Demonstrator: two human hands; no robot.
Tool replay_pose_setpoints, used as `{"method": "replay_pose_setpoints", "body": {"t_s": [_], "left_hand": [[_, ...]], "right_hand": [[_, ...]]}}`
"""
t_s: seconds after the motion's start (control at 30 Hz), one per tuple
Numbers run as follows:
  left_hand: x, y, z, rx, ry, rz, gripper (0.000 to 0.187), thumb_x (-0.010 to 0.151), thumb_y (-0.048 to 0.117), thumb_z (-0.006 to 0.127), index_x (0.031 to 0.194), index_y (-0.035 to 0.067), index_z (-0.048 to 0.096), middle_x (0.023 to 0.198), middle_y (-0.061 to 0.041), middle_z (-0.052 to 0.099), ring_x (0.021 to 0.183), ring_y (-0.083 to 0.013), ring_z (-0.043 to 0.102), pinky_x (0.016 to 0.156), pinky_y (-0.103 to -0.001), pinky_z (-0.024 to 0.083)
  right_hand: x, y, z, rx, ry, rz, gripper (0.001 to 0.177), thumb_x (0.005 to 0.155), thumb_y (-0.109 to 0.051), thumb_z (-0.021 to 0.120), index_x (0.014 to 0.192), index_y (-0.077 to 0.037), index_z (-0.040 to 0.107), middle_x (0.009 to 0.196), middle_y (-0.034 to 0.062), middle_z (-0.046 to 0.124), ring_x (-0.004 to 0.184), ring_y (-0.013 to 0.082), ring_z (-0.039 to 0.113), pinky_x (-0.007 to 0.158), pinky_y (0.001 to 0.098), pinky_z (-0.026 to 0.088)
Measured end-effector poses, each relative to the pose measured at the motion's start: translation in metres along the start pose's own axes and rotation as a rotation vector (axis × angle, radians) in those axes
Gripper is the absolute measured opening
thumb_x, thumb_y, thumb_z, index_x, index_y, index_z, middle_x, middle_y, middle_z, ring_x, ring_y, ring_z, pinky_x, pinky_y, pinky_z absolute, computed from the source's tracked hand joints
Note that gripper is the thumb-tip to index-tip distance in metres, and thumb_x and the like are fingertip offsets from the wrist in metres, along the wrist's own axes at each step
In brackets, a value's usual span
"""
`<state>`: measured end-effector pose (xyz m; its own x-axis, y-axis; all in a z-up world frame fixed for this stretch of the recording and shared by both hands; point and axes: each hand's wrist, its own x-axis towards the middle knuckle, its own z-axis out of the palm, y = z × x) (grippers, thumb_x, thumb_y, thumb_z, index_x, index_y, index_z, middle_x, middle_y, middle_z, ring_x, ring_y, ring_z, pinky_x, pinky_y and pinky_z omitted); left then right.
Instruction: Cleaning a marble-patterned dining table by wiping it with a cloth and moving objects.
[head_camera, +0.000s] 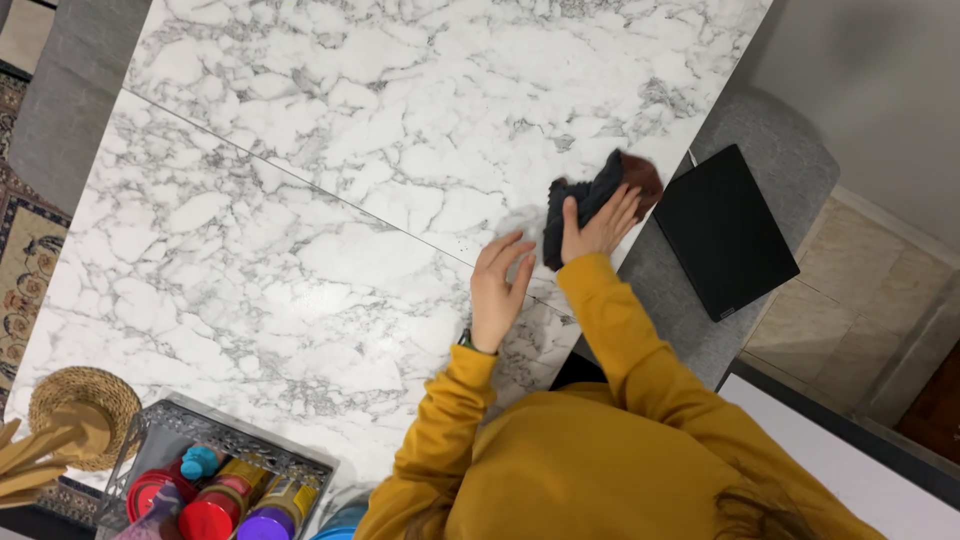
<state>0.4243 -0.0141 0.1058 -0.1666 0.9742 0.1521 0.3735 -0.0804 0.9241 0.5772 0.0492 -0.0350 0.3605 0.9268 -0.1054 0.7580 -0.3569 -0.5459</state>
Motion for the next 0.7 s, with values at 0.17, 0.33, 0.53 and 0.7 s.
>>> {"method": "replay_pose_setpoints", "body": {"t_s": [0.17, 0.33, 0.53, 0.7], "left_hand": [[0.008, 0.016, -0.011, 0.006, 0.037, 0.010, 0.013, 0.085, 0.012, 0.058, 0.095, 0.008, 0.065, 0.100, -0.012, 0.062, 0.099, -0.0294, 0.058, 0.085, -0.038, 0.046], [0.024, 0.019, -0.027, 0.041, 0.054, -0.009, 0.012, 0.084, 0.013, 0.060, 0.094, 0.009, 0.066, 0.100, -0.010, 0.063, 0.097, -0.0278, 0.059, 0.085, -0.038, 0.047], [0.049, 0.019, -0.038, 0.058, 0.045, -0.095, 0.015, 0.076, 0.007, 0.062, 0.090, 0.002, 0.063, 0.103, -0.009, 0.060, 0.092, -0.0237, 0.057, 0.081, -0.030, 0.046], [0.060, 0.006, -0.042, 0.068, 0.004, -0.130, 0.014, 0.077, 0.009, 0.060, 0.090, 0.003, 0.063, 0.098, -0.008, 0.062, 0.087, -0.0228, 0.058, 0.075, -0.030, 0.047]], "right_hand": [[0.059, -0.007, -0.016, -0.110, 0.069, -0.067, 0.082, 0.092, -0.049, 0.053, 0.145, -0.009, 0.005, 0.148, 0.0185, 0.002, 0.136, 0.0355, 0.006, 0.111, 0.0505, 0.005], [0.151, 0.018, -0.017, -0.234, 0.147, -0.131, 0.079, 0.094, -0.043, 0.061, 0.146, -0.013, 0.009, 0.146, 0.0213, 0.006, 0.135, 0.0395, 0.011, 0.110, 0.0557, 0.014], [0.274, 0.023, -0.024, -0.279, 0.125, -0.382, 0.070, 0.102, -0.044, 0.052, 0.144, -0.004, 0.013, 0.145, 0.0210, 0.004, 0.135, 0.0393, 0.008, 0.110, 0.0522, 0.011], [0.333, -0.022, -0.022, -0.307, -0.014, -0.547, 0.066, 0.103, -0.047, 0.047, 0.147, -0.006, 0.018, 0.144, 0.0148, 0.002, 0.134, 0.0367, 0.006, 0.111, 0.0475, 0.011]]}}
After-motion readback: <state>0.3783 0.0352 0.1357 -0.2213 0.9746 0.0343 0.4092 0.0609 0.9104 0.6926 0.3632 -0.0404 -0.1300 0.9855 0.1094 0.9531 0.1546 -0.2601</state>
